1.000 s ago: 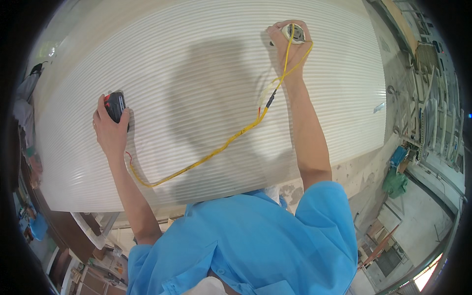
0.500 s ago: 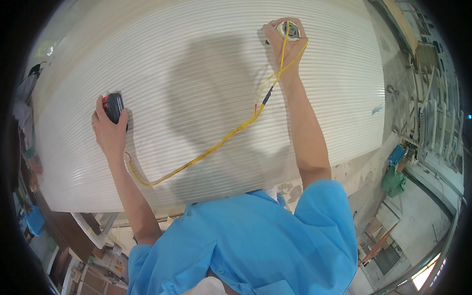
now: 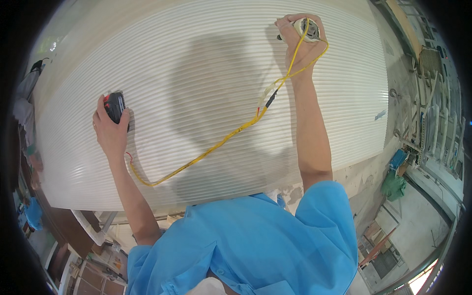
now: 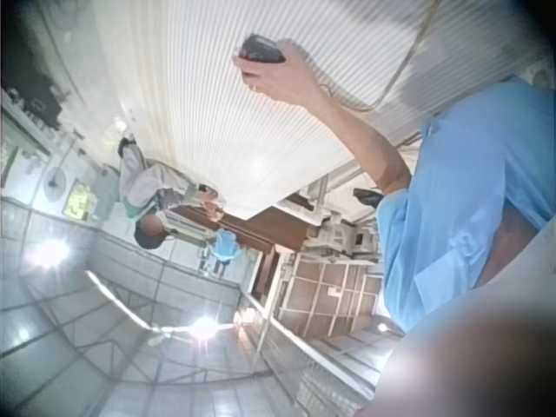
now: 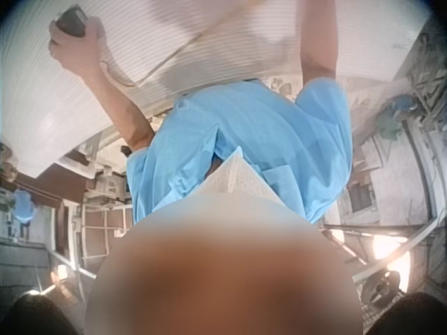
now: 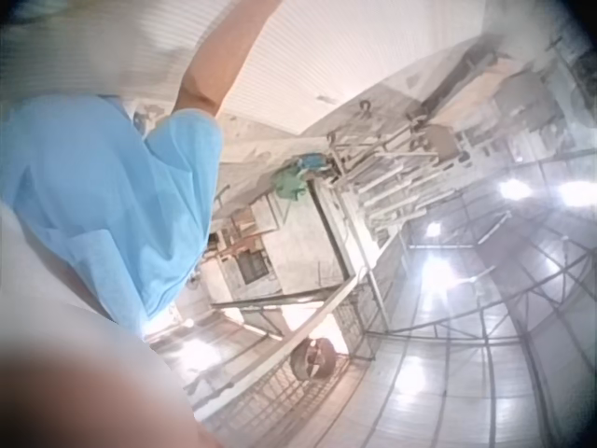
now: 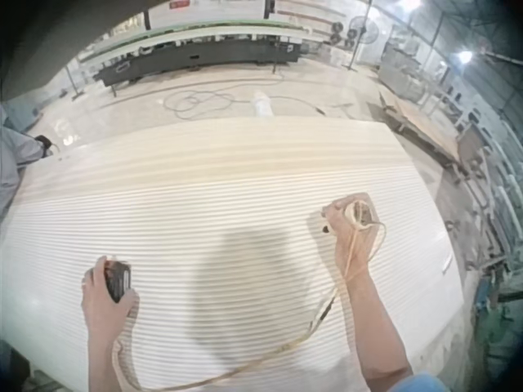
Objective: The person measures a large white ribbed panel using a tape measure held in both hands. The person moves the tape measure along the panel surface while maintaining contact with the panel.
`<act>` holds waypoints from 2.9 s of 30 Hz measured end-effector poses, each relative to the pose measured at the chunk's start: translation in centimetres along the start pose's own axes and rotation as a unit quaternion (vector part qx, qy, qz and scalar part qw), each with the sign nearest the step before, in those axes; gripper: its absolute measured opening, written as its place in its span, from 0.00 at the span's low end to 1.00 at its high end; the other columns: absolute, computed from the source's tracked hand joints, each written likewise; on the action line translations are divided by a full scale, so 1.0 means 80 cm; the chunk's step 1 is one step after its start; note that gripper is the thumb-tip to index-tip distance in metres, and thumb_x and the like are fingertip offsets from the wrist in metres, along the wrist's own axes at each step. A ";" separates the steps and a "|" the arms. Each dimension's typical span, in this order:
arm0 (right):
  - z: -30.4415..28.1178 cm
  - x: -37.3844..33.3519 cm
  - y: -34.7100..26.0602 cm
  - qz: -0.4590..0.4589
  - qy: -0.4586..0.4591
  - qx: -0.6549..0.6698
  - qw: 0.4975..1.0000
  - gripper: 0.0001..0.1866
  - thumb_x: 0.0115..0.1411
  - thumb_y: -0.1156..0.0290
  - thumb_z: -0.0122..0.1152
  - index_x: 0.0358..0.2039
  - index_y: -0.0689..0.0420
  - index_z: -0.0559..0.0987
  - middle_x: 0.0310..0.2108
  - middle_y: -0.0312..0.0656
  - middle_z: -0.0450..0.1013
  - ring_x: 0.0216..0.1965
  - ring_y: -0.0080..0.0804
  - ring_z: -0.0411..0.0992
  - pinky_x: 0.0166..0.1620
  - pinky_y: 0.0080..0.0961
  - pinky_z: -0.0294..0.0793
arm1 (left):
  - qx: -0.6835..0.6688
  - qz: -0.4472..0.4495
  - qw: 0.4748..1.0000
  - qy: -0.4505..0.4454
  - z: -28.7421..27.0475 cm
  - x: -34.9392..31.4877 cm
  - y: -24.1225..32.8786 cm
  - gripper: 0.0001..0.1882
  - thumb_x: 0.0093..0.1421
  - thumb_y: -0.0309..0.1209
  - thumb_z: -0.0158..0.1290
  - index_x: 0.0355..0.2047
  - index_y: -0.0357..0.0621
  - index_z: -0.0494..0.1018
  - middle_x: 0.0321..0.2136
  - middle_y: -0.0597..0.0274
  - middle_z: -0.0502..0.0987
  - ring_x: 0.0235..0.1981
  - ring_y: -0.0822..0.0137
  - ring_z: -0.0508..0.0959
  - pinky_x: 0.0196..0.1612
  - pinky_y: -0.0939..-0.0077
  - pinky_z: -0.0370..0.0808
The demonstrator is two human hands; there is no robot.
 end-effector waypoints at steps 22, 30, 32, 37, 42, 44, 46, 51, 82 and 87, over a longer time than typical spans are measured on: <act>0.012 0.003 0.026 0.062 -0.009 -0.040 0.997 0.09 0.60 0.77 0.68 0.38 0.64 0.77 0.35 0.46 0.80 0.41 0.37 0.82 0.51 0.34 0.79 | -0.005 -0.003 1.000 0.001 -0.001 0.003 0.005 0.44 0.57 0.44 0.65 0.73 0.58 0.59 0.63 0.45 0.68 0.62 0.41 0.71 0.59 0.45 0.75; 0.008 0.019 0.018 0.013 0.003 -0.010 1.000 0.09 0.59 0.80 0.68 0.38 0.64 0.77 0.35 0.46 0.79 0.40 0.38 0.82 0.50 0.36 0.80 | -0.005 -0.007 1.000 -0.001 -0.001 0.003 0.006 0.45 0.57 0.44 0.65 0.73 0.57 0.59 0.63 0.45 0.68 0.62 0.41 0.71 0.60 0.46 0.75; 0.015 0.017 0.023 0.015 -0.005 -0.010 1.000 0.09 0.58 0.80 0.69 0.38 0.64 0.77 0.34 0.46 0.79 0.40 0.38 0.82 0.50 0.36 0.80 | -0.005 -0.003 1.000 0.004 -0.001 0.003 0.007 0.45 0.57 0.44 0.65 0.73 0.57 0.59 0.63 0.45 0.68 0.62 0.41 0.71 0.60 0.46 0.75; 0.013 0.019 0.032 0.023 -0.032 0.003 0.999 0.10 0.58 0.79 0.69 0.38 0.64 0.78 0.34 0.46 0.79 0.40 0.36 0.81 0.49 0.34 0.79 | -0.002 -0.004 1.000 0.002 0.001 0.005 0.005 0.44 0.57 0.44 0.65 0.73 0.57 0.59 0.63 0.45 0.68 0.61 0.41 0.71 0.59 0.46 0.75; 0.013 0.016 0.033 0.031 -0.030 -0.033 0.999 0.09 0.60 0.78 0.68 0.40 0.64 0.78 0.35 0.45 0.80 0.40 0.36 0.81 0.50 0.33 0.79 | -0.006 0.005 1.000 0.007 0.001 0.007 0.004 0.44 0.57 0.44 0.65 0.72 0.57 0.59 0.63 0.45 0.68 0.61 0.41 0.71 0.58 0.45 0.76; 0.016 0.015 0.030 0.036 -0.029 -0.041 0.998 0.09 0.60 0.77 0.68 0.39 0.64 0.77 0.35 0.45 0.80 0.39 0.36 0.81 0.49 0.33 0.79 | -0.005 0.004 1.000 0.009 0.000 0.007 0.005 0.44 0.57 0.44 0.65 0.72 0.57 0.60 0.62 0.45 0.68 0.61 0.41 0.71 0.58 0.45 0.76; 0.017 0.017 0.027 0.045 -0.025 -0.052 0.997 0.09 0.60 0.76 0.68 0.39 0.64 0.77 0.34 0.45 0.80 0.39 0.36 0.82 0.49 0.32 0.80 | -0.006 -0.005 1.000 0.006 0.001 0.008 0.006 0.44 0.57 0.44 0.65 0.72 0.58 0.60 0.62 0.45 0.68 0.61 0.41 0.71 0.58 0.45 0.76; 0.012 0.027 0.018 0.017 -0.012 -0.041 0.999 0.09 0.60 0.76 0.68 0.38 0.64 0.77 0.34 0.46 0.81 0.39 0.36 0.82 0.48 0.32 0.80 | -0.008 0.001 1.000 0.008 0.000 0.008 0.006 0.44 0.57 0.44 0.65 0.72 0.57 0.60 0.63 0.44 0.68 0.61 0.40 0.71 0.58 0.44 0.76; 0.024 0.055 0.026 -0.021 -0.005 0.050 0.999 0.09 0.55 0.78 0.72 0.34 0.63 0.78 0.30 0.42 0.80 0.34 0.27 0.79 0.39 0.25 0.79 | -0.009 -0.007 1.000 0.005 -0.001 0.013 0.010 0.44 0.57 0.43 0.65 0.72 0.58 0.60 0.62 0.46 0.68 0.62 0.42 0.70 0.60 0.45 0.75; 0.030 0.047 0.039 -0.001 -0.023 -0.038 0.999 0.07 0.60 0.79 0.67 0.36 0.65 0.76 0.33 0.48 0.80 0.38 0.38 0.81 0.50 0.35 0.80 | -0.010 -0.004 1.000 0.006 -0.002 0.013 0.011 0.44 0.57 0.43 0.65 0.72 0.58 0.60 0.62 0.46 0.68 0.62 0.41 0.71 0.59 0.45 0.75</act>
Point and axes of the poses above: each hand's wrist, its own x-axis towards the middle knuckle, its own z-axis out of the palm, y = z × x, the point moved 1 cm from there along x, towards the middle knuckle
